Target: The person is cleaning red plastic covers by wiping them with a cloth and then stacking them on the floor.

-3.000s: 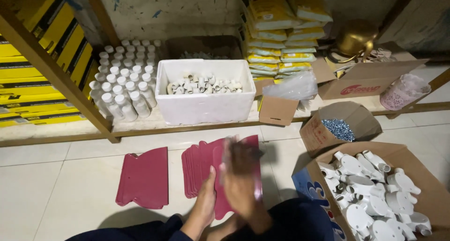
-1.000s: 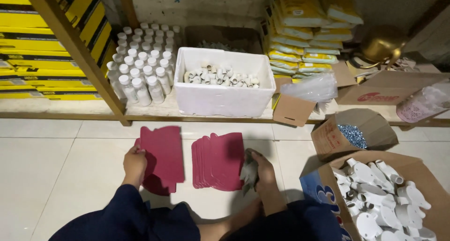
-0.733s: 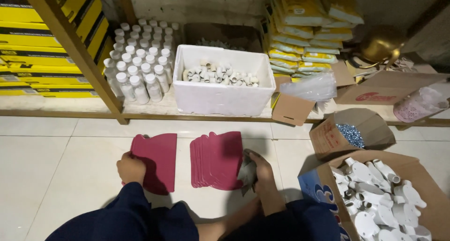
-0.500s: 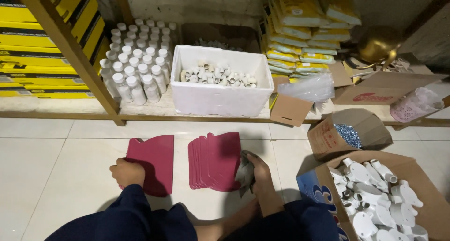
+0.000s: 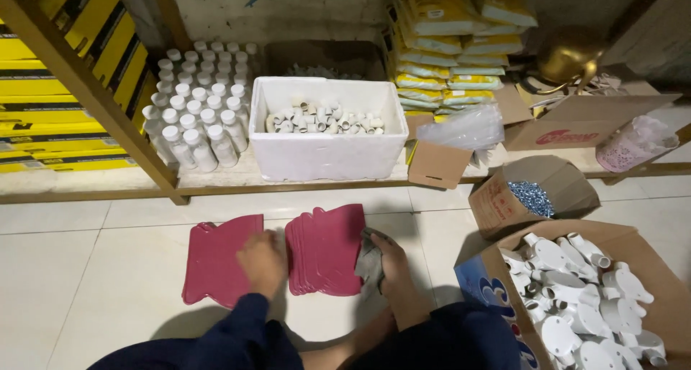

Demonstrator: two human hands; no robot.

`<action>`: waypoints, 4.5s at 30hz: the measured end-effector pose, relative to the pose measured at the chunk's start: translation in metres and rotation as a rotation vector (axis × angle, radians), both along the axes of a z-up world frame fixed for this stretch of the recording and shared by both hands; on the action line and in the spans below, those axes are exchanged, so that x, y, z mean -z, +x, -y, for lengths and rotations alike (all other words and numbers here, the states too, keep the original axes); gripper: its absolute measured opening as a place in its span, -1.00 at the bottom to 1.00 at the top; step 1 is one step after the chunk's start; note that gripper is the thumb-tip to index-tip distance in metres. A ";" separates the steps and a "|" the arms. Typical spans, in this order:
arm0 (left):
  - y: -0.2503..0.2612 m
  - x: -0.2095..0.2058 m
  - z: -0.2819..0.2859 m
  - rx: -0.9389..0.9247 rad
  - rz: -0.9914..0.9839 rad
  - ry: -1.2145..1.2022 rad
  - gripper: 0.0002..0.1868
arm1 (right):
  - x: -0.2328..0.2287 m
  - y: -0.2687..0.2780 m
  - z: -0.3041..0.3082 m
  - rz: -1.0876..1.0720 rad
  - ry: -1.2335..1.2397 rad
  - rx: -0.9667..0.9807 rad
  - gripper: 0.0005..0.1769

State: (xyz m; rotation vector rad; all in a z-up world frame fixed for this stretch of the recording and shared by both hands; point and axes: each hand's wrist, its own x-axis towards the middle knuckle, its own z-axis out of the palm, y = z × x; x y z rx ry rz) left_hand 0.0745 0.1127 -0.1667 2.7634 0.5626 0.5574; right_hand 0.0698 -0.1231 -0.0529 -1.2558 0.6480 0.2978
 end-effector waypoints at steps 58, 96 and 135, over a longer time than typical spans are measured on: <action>-0.053 -0.067 0.080 0.159 -0.348 -2.131 0.03 | -0.016 -0.014 0.008 1.117 -1.652 -0.416 -0.39; -0.059 -0.135 0.111 0.151 -0.121 -2.328 -0.39 | -0.031 -0.060 -0.027 1.037 -1.304 -0.524 -0.36; -0.037 -0.243 0.014 0.994 0.093 -0.794 -0.46 | 0.014 0.011 0.079 0.250 0.584 -0.251 -0.73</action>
